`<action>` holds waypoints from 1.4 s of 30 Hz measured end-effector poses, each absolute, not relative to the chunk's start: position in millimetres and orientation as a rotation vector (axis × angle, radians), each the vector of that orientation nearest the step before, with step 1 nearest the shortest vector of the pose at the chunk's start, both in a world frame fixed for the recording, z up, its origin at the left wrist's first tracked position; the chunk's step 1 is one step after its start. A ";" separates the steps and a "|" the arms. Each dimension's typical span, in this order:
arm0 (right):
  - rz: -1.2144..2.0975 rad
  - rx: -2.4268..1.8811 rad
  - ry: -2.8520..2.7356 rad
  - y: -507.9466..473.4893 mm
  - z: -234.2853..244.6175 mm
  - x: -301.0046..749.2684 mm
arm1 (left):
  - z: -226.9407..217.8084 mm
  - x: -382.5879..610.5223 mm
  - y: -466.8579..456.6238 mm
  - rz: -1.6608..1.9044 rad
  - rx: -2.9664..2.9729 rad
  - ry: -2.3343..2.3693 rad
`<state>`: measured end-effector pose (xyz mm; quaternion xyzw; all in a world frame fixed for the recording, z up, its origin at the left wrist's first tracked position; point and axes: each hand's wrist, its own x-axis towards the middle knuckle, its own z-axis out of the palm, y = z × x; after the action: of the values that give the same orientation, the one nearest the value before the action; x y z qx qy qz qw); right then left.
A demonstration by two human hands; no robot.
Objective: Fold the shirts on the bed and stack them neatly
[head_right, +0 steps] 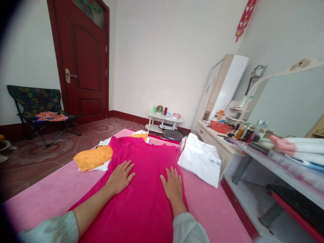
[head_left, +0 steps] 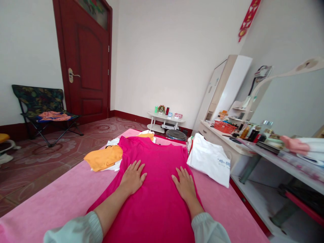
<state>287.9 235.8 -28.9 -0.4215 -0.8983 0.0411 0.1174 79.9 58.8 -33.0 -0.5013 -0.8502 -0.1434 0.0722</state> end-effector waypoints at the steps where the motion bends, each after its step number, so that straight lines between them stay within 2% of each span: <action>1: 0.120 -1.234 -2.627 235.6 -29.0 287.9 | -33.0 80.0 58.9 -0.432 -1.505 -2.558; 12: 0.010 -1.229 -2.725 229.8 -23.7 285.9 | -35.9 77.6 60.2 -0.474 -1.514 -2.550; 23: 0.142 -1.001 -2.834 242.3 -27.7 302.0 | -46.6 73.3 62.4 -0.424 -1.489 -2.506; 42: 0.183 -1.004 -2.849 233.6 -15.5 309.8 | -38.0 74.8 61.4 -0.496 -1.533 -2.540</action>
<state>309.8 233.6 -15.5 -0.3312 -0.9399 0.0603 0.0576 74.8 61.4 -38.0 -0.5085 -0.8425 -0.1646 0.0669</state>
